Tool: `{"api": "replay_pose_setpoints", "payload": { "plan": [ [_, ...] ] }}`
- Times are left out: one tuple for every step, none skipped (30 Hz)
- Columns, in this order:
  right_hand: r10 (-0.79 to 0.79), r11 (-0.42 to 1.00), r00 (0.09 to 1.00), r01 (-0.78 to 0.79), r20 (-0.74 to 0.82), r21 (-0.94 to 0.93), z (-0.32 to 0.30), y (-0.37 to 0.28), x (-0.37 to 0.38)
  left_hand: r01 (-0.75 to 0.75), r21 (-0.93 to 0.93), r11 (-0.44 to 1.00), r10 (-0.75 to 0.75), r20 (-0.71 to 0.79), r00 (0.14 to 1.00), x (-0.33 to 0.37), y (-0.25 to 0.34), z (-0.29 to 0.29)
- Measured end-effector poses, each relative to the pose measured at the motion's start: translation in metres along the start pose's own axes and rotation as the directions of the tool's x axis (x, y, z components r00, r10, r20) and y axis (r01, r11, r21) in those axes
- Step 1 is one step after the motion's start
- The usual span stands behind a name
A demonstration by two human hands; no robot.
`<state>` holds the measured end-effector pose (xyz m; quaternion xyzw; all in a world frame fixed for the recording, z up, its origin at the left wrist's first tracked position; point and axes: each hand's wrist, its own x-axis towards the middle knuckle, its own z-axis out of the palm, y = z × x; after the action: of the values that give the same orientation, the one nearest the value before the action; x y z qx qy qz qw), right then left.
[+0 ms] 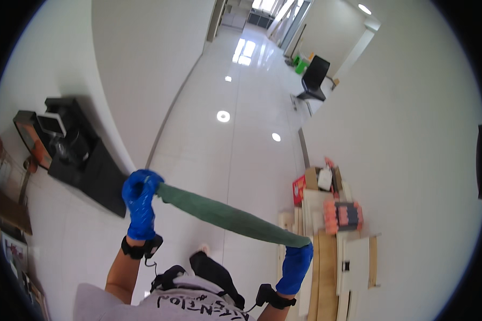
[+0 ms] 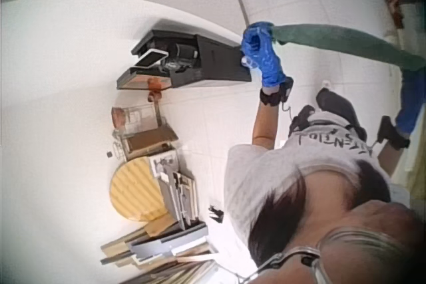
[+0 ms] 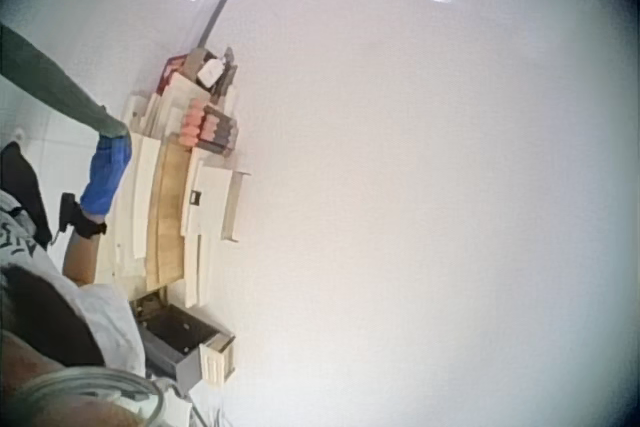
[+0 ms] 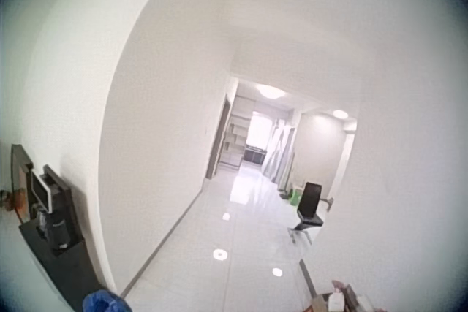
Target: The person cleans the base of a white cabinet in a bathroom by wiping it with a cloth and scrubbing it with a steel wool scrubber.
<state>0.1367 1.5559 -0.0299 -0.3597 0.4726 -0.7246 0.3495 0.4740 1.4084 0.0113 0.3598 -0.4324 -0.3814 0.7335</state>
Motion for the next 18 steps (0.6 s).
{"api": "replay_pose_setpoints", "payload": {
  "plan": [
    [-0.007, 1.0, 1.0, 0.007, 0.002, 0.014, 0.013, 0.006, 0.026, -0.009, 0.044, 0.999, 0.01, -0.038, 0.999, 0.017, -0.006, 0.0],
    [0.039, 0.998, 0.994, -0.043, 0.1, 0.039, 0.027, 0.013, 0.055, -0.043, 0.076, 0.996, 0.049, -0.082, 0.995, 0.037, -0.011, 0.005],
    [0.097, 0.993, 0.974, -0.11, 0.205, 0.053, 0.044, 0.017, 0.08, -0.065, 0.119, 0.991, 0.081, -0.134, 0.988, 0.052, -0.014, 0.005],
    [0.148, 0.973, 0.95, -0.19, 0.276, 0.13, 0.066, 0.011, 0.107, -0.095, 0.166, 0.982, 0.118, -0.135, 0.984, 0.063, -0.025, 0.004],
    [0.176, 0.972, 0.925, -0.217, 0.337, 0.088, 0.075, 0.023, 0.13, -0.086, 0.177, 0.98, 0.113, -0.146, 0.983, 0.073, -0.032, 0.002],
    [0.216, 0.967, 0.913, -0.25, 0.346, 0.056, 0.093, 0.026, 0.156, -0.025, 0.214, 0.977, 0.074, -0.224, 0.972, 0.083, -0.039, 0.003],
    [0.246, 0.962, 0.906, -0.271, 0.345, 0.024, 0.11, 0.034, 0.181, 0.036, 0.236, 0.971, 0.035, -0.293, 0.955, 0.096, -0.053, 0.006],
    [0.226, 0.954, 0.899, -0.283, 0.375, 0.104, 0.12, 0.048, 0.203, 0.051, 0.264, 0.963, 0.012, -0.231, 0.973, 0.105, -0.066, 0.006],
    [0.205, 0.935, 0.892, -0.3, 0.402, 0.188, 0.134, 0.064, 0.222, 0.052, 0.268, 0.962, 0.015, -0.242, 0.97, 0.118, -0.079, 0.009],
    [0.234, 0.933, 0.839, -0.336, 0.491, 0.131, 0.147, 0.068, 0.245, 0.078, 0.226, 0.971, -0.024, -0.234, 0.972, 0.132, -0.094, 0.014],
    [0.238, 0.931, 0.834, -0.342, 0.498, 0.128, 0.156, 0.077, 0.267, 0.106, 0.182, 0.978, -0.064, -0.223, 0.973, 0.147, -0.109, 0.017],
    [0.271, 0.941, 0.844, -0.333, 0.463, 0.056, 0.166, 0.087, 0.291, 0.163, 0.281, 0.946, -0.119, -0.168, 0.979, 0.166, -0.122, 0.022],
    [0.3, 0.946, 0.854, -0.324, 0.424, -0.016, 0.175, 0.098, 0.313, 0.148, 0.298, 0.943, -0.112, -0.136, 0.984, 0.182, -0.139, 0.026],
    [0.293, 0.947, 0.886, -0.321, 0.36, 0.02, 0.178, 0.112, 0.324, 0.229, 0.31, 0.923, -0.213, -0.087, 0.973, 0.198, -0.151, 0.033],
    [0.292, 0.948, 0.884, -0.318, 0.365, 0.01, 0.183, 0.12, 0.35, 0.306, 0.32, 0.897, -0.312, -0.036, 0.95, 0.22, -0.164, 0.045],
    [0.316, 0.929, 0.886, -0.362, 0.34, 0.08, 0.182, 0.124, 0.37, 0.293, 0.298, 0.908, -0.316, 0.029, 0.948, 0.241, -0.175, 0.056],
    [0.343, 0.903, 0.886, -0.402, 0.312, 0.151, 0.18, 0.129, 0.39, 0.347, 0.299, 0.889, -0.372, 0.03, 0.928, 0.263, -0.182, 0.071],
    [0.332, 0.912, 0.882, -0.39, 0.334, 0.125, 0.177, 0.136, 0.414, 0.321, 0.311, 0.895, -0.347, 0.033, 0.937, 0.282, -0.199, 0.085]
  ]
}}
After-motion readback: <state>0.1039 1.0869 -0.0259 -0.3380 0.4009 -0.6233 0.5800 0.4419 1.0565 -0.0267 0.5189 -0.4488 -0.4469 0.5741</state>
